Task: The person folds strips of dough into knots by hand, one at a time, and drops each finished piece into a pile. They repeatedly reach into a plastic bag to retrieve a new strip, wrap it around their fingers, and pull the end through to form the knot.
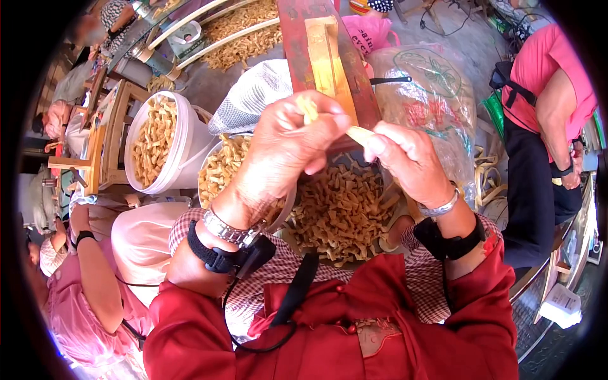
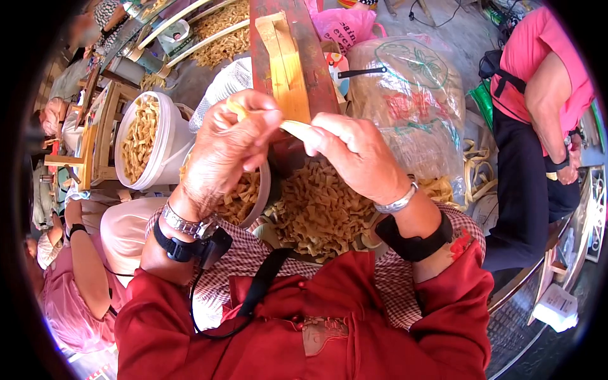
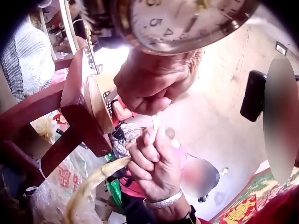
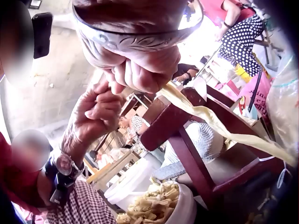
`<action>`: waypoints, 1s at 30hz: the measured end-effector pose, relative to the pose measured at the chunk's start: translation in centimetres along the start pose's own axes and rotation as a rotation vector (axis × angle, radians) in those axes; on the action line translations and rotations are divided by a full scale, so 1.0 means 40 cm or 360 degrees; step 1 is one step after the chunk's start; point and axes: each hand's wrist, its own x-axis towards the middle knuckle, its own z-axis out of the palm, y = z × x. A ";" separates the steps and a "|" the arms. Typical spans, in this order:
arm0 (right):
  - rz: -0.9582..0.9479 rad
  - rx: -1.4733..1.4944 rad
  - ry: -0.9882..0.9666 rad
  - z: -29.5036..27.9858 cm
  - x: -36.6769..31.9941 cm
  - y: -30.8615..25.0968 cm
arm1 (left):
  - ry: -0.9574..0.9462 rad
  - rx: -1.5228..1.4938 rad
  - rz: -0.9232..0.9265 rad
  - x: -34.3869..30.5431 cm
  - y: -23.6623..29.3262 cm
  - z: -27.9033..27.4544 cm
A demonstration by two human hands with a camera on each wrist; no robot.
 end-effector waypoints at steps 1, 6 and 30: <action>-0.0053 -0.0032 0.0018 -0.007 -0.001 0.004 | 0.0083 -0.0038 0.0019 -0.001 0.016 -0.001; -0.0245 -0.0147 0.0089 -0.034 0.033 0.004 | 0.0109 -0.0111 0.0148 0.018 0.032 -0.023; -0.0499 -0.0304 0.0348 0.014 0.102 -0.012 | -0.0406 0.1119 -0.0317 0.023 0.061 -0.057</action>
